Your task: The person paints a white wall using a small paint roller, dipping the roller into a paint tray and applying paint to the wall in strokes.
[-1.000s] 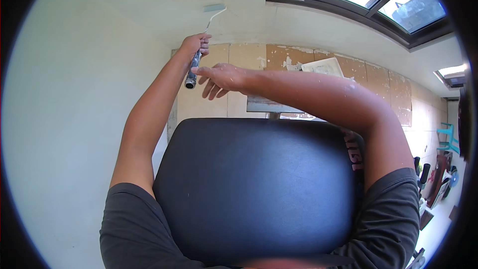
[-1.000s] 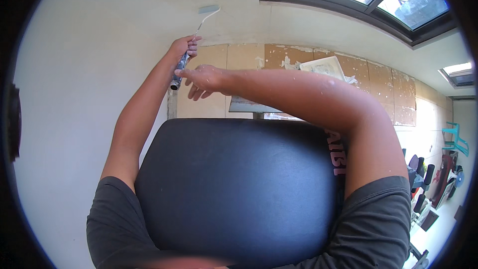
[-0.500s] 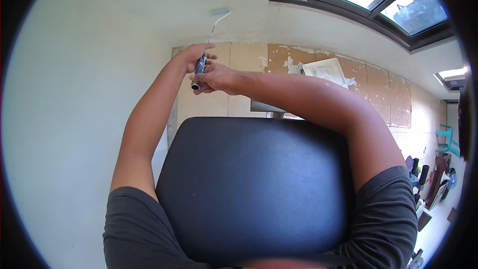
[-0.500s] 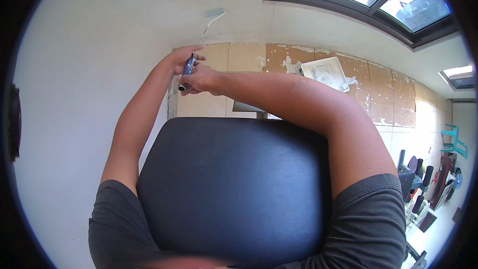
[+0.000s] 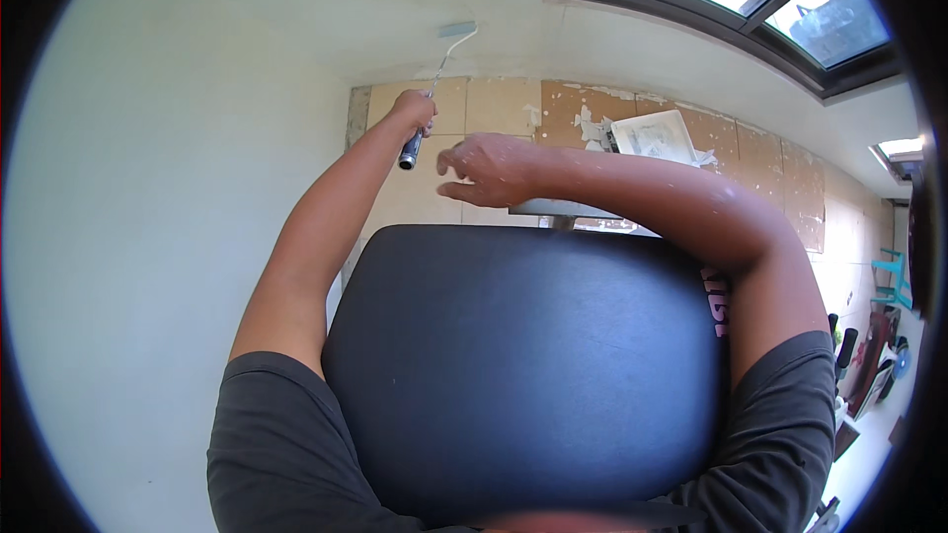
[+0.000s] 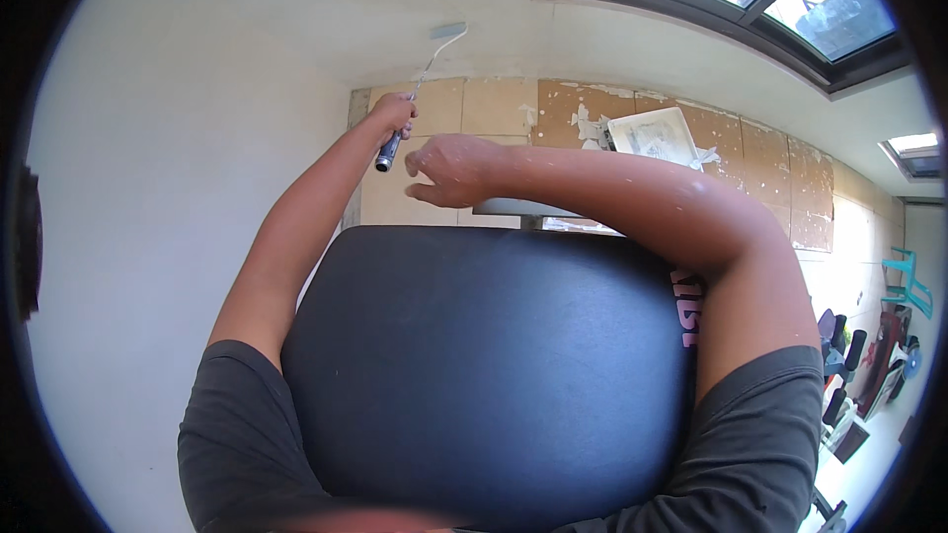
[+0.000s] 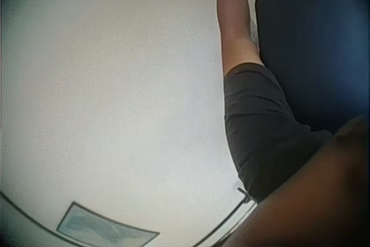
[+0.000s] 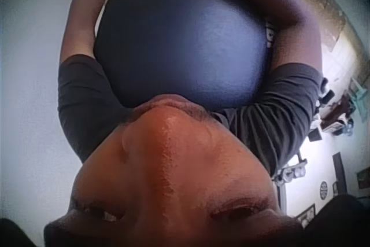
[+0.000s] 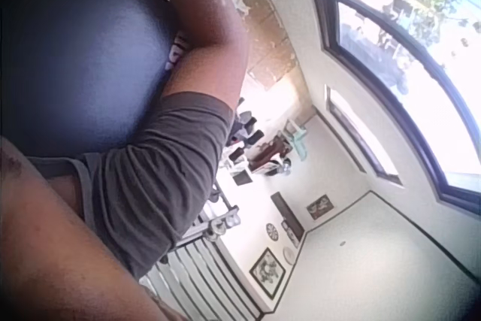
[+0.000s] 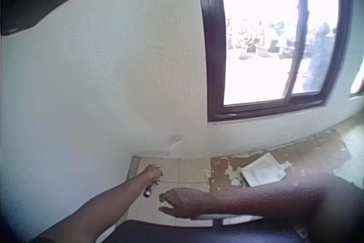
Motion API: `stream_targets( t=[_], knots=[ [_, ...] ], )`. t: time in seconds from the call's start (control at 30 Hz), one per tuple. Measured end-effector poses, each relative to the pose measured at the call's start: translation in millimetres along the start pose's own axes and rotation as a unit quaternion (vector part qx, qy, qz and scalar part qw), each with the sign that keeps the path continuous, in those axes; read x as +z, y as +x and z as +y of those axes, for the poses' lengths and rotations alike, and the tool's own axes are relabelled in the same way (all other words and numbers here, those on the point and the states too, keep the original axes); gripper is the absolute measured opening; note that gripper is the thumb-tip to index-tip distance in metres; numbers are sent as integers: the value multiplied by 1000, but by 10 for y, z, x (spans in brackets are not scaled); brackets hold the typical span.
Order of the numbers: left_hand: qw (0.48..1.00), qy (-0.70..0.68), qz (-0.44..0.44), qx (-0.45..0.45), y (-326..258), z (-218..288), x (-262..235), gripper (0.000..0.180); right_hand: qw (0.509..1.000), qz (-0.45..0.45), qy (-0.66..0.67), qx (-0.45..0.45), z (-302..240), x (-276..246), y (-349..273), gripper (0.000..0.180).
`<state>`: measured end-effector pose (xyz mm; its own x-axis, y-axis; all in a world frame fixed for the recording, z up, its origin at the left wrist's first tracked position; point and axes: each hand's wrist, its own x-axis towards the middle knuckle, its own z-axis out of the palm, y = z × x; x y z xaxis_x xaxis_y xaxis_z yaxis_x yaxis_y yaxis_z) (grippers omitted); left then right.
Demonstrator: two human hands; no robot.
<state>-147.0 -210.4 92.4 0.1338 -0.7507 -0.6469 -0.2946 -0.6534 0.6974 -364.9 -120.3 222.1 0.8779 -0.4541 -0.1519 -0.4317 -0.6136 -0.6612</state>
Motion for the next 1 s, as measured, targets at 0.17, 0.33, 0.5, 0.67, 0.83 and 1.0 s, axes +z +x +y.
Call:
stream_targets(
  t=[0.17,0.33,0.5,0.67,0.83,1.0],
  knots=[
    [999,-25,2,-25,83,29,-79,20,996,6,-86,9,180,-56,-229,38],
    [999,-20,-8,24,-140,62,-123,26,1000,-15,-1,8,298,-27,-164,40],
    [996,-41,35,76,-889,280,-462,47,999,21,-12,-25,333,6,-206,40],
    [995,-52,15,88,-1471,809,-787,53,998,23,-50,-33,355,1,-225,40],
    [992,-45,28,114,-1564,776,-764,53,999,15,-43,-26,321,-1,-222,40],
    [996,3,23,85,-891,228,-552,42,998,1,-53,-19,244,-20,-193,40]
  ],
)
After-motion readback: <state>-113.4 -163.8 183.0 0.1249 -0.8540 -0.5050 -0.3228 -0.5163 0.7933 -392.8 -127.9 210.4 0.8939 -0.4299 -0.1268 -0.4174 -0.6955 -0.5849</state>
